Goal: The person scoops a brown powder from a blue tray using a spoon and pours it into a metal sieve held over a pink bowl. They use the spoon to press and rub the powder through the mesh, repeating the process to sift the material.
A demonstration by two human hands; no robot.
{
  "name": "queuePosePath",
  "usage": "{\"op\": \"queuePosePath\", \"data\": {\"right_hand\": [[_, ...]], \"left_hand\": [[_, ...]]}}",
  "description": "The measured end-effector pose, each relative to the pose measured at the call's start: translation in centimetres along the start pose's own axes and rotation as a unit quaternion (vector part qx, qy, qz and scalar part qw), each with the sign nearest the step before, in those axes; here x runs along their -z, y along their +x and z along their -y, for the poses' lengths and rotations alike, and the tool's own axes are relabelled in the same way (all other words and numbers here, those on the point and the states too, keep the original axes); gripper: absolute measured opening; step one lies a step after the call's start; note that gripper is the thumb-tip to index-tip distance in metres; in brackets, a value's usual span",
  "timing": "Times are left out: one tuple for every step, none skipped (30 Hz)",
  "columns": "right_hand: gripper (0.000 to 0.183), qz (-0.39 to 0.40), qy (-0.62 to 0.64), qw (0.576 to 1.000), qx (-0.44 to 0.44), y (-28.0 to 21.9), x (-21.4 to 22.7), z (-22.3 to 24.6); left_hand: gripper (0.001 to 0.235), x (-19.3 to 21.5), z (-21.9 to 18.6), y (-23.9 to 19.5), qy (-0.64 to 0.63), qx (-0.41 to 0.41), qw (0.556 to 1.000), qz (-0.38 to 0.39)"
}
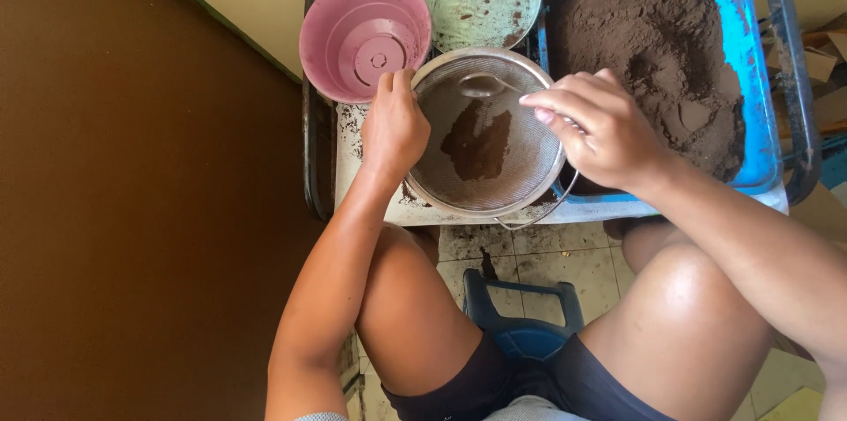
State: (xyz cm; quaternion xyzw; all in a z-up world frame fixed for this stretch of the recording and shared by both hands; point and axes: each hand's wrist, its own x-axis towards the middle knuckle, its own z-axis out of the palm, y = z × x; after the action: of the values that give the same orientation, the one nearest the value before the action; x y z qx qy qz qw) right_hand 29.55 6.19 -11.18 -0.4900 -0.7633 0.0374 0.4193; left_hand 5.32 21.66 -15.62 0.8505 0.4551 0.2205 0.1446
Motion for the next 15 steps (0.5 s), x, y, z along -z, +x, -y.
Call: {"op": "queuePosePath", "data": {"right_hand": [[0.019,0.007,-0.035,0.999,0.007,0.0,0.0,-0.1],[0.019,0.005,-0.037,0.999,0.007,-0.1,-0.3,0.0],[0.020,0.030,-0.002,0.999,0.009,-0.2,-0.7,0.1],[0.021,0.057,0.035,0.998,0.011,-0.3,-1.1,0.2],[0.021,0.057,0.034,0.998,0.011,0.1,-0.7,0.7],[0.018,0.061,0.033,0.996,0.060,0.4,-0.4,1.3],[0.015,0.065,0.031,0.991,0.109,0.7,-0.1,1.9],[0.015,0.066,0.033,0.991,0.109,0.8,0.2,2.2],[0.015,0.065,0.023,0.990,0.123,1.0,0.6,2.5],[0.015,0.064,0.014,0.988,0.139,1.2,0.9,2.7],[0.015,0.066,0.016,0.988,0.141,1.0,0.8,2.8],[0.016,0.077,0.024,0.986,0.145,0.9,0.8,2.8],[0.017,0.088,0.033,0.984,0.149,0.8,0.8,2.8],[0.017,0.087,0.033,0.984,0.151,0.7,0.6,2.6],[0.015,0.096,0.008,0.983,0.159,0.6,0.3,2.4]], "left_hand": [[0.030,0.0,0.0,0.1,0.008,0.005,1.000,0.005],[0.030,-0.1,0.2,0.2,0.007,0.002,1.000,0.005],[0.030,-0.1,0.4,0.2,0.011,-0.005,1.000,0.007],[0.029,-0.2,0.7,0.2,0.016,-0.009,1.000,0.010],[0.029,-0.1,0.4,0.3,0.016,-0.010,1.000,0.009],[0.028,0.0,0.2,0.2,0.004,0.002,1.000,0.011],[0.028,0.1,0.1,0.0,-0.007,0.014,1.000,0.012],[0.028,-0.1,0.4,0.1,-0.007,0.016,1.000,0.012],[0.027,-0.2,0.7,0.2,0.002,0.007,1.000,0.013],[0.026,-0.3,1.0,0.3,0.012,-0.001,1.000,0.013],[0.026,-0.2,1.0,0.1,0.013,0.002,1.000,0.012],[0.026,-0.2,1.0,0.1,0.015,0.009,1.000,0.017],[0.026,-0.1,0.8,0.2,0.018,0.017,0.999,0.023],[0.026,0.2,0.7,0.1,0.018,0.016,0.999,0.022],[0.027,0.3,0.5,0.1,0.010,0.026,0.999,0.025]]}}
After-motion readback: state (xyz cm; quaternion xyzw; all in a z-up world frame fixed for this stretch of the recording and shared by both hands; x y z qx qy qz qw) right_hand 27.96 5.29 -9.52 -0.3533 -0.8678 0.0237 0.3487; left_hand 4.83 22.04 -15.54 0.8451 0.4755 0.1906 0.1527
